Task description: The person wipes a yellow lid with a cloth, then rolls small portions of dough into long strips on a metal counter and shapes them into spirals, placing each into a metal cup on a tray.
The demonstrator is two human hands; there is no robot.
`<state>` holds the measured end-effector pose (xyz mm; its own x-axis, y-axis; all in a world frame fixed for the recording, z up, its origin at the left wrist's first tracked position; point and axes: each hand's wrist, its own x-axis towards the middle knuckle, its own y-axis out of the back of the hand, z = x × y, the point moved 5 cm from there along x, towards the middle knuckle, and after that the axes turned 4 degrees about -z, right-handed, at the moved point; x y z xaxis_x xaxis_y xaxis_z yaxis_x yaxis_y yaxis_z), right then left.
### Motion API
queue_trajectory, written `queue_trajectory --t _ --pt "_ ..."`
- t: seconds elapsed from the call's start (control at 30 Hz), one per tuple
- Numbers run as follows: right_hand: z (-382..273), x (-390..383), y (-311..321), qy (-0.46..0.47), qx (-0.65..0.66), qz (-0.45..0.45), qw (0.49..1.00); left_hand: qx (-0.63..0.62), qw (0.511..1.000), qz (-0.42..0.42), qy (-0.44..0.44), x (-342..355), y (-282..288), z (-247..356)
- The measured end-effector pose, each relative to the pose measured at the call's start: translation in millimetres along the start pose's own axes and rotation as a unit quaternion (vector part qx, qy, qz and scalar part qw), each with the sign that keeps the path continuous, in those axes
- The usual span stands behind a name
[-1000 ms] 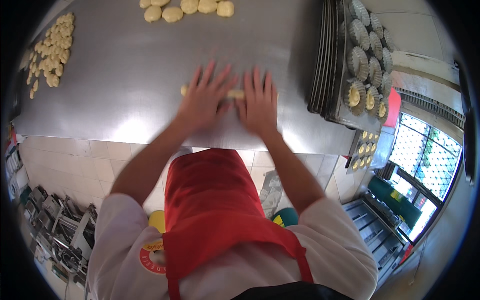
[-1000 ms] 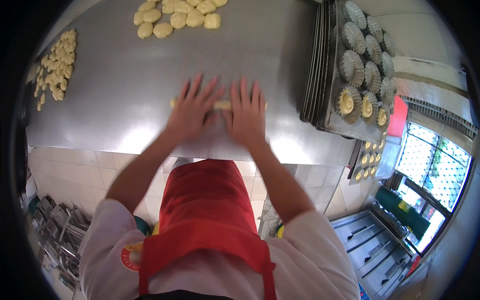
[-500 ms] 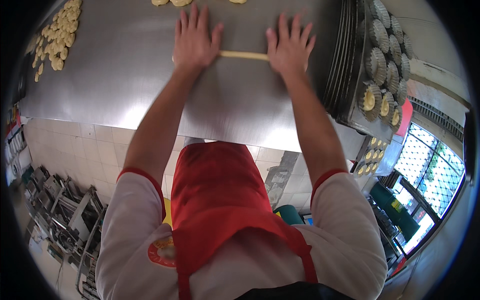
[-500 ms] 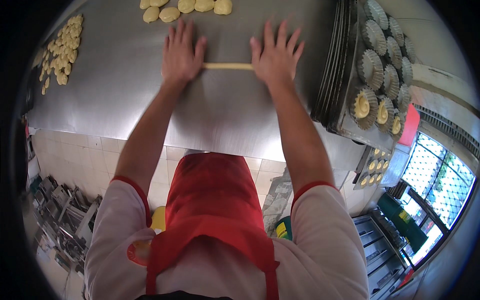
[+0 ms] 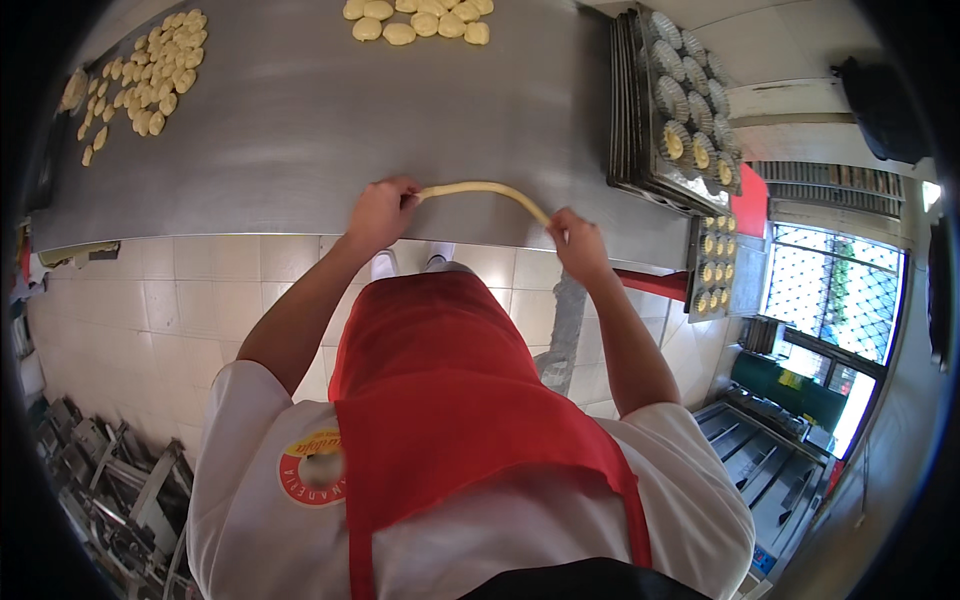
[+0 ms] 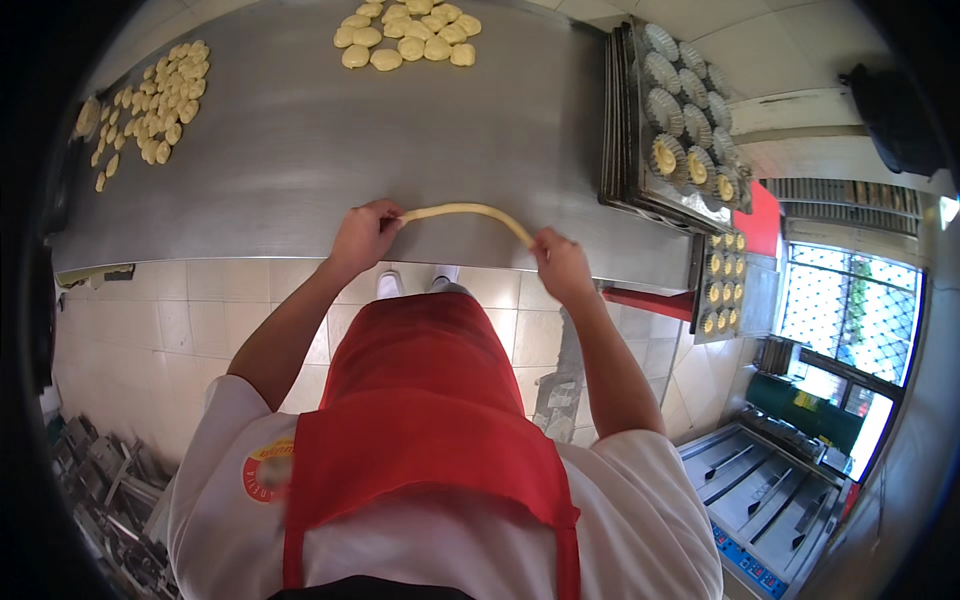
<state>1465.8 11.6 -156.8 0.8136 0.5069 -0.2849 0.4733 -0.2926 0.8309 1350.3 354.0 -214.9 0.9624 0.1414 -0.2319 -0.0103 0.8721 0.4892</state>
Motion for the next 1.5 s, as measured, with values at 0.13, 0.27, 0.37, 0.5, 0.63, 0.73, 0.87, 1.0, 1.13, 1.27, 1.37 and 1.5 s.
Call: queue_trajectory --t 0.13,0.27,0.37,0.5,0.63,0.73,0.87,1.0,1.13,1.27,1.37,1.5 --pt "-165 -79 62 0.116 0.188 -0.148 0.964 -0.438 0.89 -0.027 0.123 -11 -33 27" --pt "-254 -72 164 0.251 0.083 0.135 0.955 -0.36 0.905 -0.201 -0.105 -33 -55 86" --pt "-233 -62 193 0.13 0.012 0.148 0.98 -0.473 0.818 -0.258 -0.201 -50 -52 111" --pt "-215 -103 159 0.077 0.075 -0.082 0.991 -0.61 0.745 -0.204 -0.177 -46 -45 136" --pt "-216 -87 150 0.076 0.175 0.052 0.98 -0.597 0.749 -0.227 -0.176 -40 -47 146" --pt "-177 -76 134 0.019 0.273 0.104 0.956 -0.624 0.724 -0.272 -0.114 -33 -42 153" --pt "-114 -66 88 -0.064 0.498 0.129 0.855 -0.662 0.693 -0.285 -0.014 -4 -42 175" --pt "-89 -36 72 -0.106 0.626 0.107 0.765 -0.49 0.84 -0.215 -0.089 52 -62 196" --pt "-44 19 131 -0.049 0.581 0.128 0.803 -0.29 0.93 -0.164 -0.154 121 -63 273" --pt "33 103 235 -0.023 0.552 0.17 0.816 -0.117 0.966 0.011 -0.231 196 -36 323" --pt "93 159 290 -0.039 0.421 0.108 0.9 0.125 0.974 0.062 -0.179 258 -8 267" --pt "127 210 284 0.0 0.16 -0.011 0.987 0.459 0.878 0.017 -0.132 300 16 174"
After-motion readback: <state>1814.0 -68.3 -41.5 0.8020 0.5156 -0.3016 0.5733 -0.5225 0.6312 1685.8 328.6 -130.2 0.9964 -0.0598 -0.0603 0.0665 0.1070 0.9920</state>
